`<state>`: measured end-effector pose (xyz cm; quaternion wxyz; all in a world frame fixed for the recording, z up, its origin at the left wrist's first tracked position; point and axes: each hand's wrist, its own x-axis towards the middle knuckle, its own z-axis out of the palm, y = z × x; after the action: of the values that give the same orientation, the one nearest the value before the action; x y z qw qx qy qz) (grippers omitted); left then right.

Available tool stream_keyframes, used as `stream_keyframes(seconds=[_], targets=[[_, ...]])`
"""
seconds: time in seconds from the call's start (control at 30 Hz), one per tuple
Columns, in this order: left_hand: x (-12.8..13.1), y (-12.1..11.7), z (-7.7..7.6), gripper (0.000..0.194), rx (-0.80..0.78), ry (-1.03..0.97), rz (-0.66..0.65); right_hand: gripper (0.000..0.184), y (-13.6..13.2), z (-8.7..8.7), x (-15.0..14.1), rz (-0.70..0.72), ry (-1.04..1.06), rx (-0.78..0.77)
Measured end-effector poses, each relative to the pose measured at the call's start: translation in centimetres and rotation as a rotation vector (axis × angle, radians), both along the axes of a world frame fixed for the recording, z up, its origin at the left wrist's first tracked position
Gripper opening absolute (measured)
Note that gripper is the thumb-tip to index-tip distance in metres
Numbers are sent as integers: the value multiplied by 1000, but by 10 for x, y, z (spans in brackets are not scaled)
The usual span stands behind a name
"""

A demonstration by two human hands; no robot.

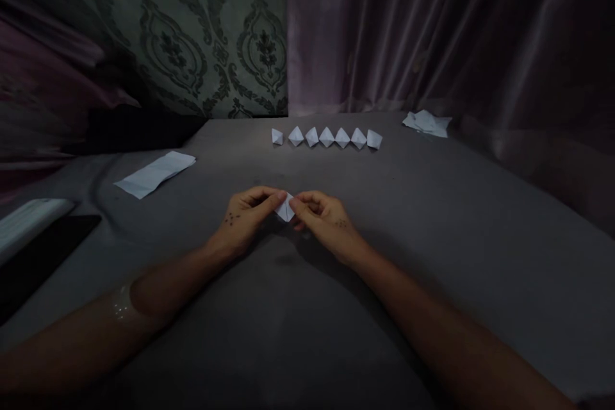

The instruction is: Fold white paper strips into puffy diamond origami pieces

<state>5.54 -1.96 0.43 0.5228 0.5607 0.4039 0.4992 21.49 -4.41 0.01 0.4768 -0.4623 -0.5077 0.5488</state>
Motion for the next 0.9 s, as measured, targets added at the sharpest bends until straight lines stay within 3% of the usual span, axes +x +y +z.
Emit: stream_keyframes(seconds=[0.1,0.17,0.37,0.57,0.77,0.9], targets=[[2,-1,0,16,4,-22,-5,32,-4,-2,-4,162,121,-206],[3,-2,-1,17,6,-1,-8,32,-6,-4,-6,191,165,-273],[3,0,-5,22,0,135,13,33,-6,2,-10,153,136,-286],[-2,5,-6,33,-31,97,-187,30,-8,5,-9,178,113,-346],[1,4,-5,28,24,71,-139,28,-8,1,-10,274,183,-473],[0,6,-7,30,-40,42,-178,27,-7,1,-10,242,185,-441]])
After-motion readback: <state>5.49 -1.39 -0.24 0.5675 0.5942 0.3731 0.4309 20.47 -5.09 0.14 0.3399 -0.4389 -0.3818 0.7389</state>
